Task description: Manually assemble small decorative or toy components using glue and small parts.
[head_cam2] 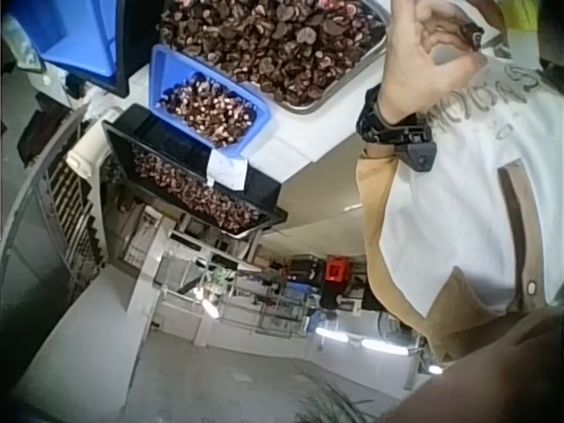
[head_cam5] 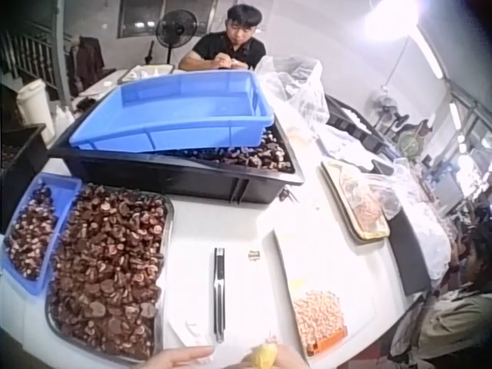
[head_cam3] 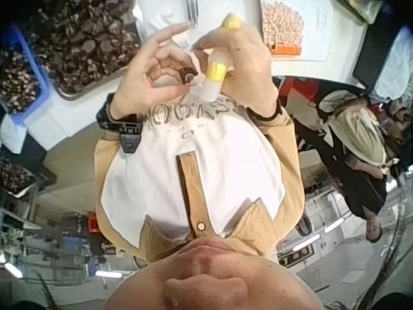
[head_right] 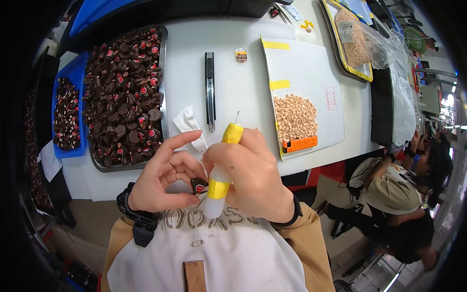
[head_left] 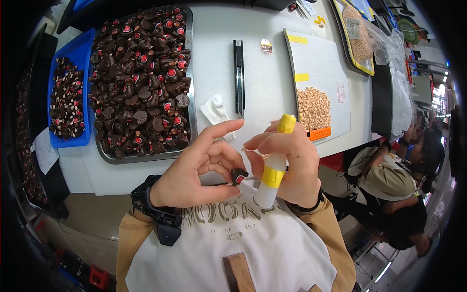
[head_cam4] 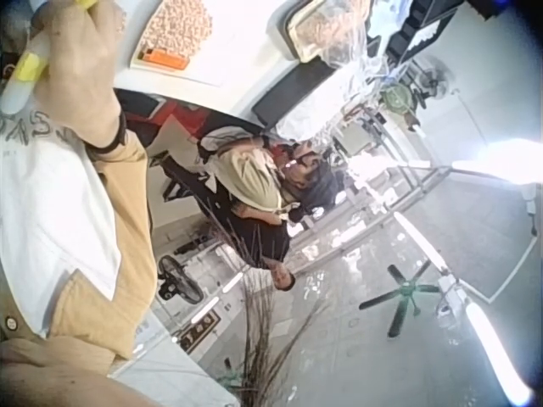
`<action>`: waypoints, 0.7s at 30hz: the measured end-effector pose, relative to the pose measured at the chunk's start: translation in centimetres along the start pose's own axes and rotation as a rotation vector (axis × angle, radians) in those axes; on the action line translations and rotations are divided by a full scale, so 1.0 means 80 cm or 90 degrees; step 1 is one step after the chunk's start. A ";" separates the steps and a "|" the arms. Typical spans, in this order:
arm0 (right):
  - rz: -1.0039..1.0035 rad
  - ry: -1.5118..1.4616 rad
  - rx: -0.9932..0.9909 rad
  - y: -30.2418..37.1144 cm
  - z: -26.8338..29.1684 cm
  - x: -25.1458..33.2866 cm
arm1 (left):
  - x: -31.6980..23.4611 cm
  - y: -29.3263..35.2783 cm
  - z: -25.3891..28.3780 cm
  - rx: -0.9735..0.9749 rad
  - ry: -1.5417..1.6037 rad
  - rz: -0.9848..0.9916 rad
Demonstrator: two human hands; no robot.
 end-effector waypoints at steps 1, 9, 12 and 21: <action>0.000 0.001 0.000 0.000 0.000 0.001 | 0.000 0.000 0.000 -0.002 -0.001 0.000; 0.106 -0.022 0.011 0.007 0.007 0.026 | -0.003 0.002 0.006 -0.022 0.021 -0.055; 0.101 -0.075 -0.072 0.011 0.001 0.021 | -0.003 0.003 0.008 -0.039 0.041 -0.052; 0.166 0.092 -0.039 0.007 -0.005 0.031 | 0.001 0.004 0.008 -0.055 0.059 -0.026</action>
Point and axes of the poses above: each hand's wrist, its own y-axis away from the middle knuckle, its own z-axis out of the back of the hand, x = y × z, the point moved 7 cm from there along -y, towards the middle knuckle, and after that the axes turned 10 degrees about x, right-handed, at the moved point
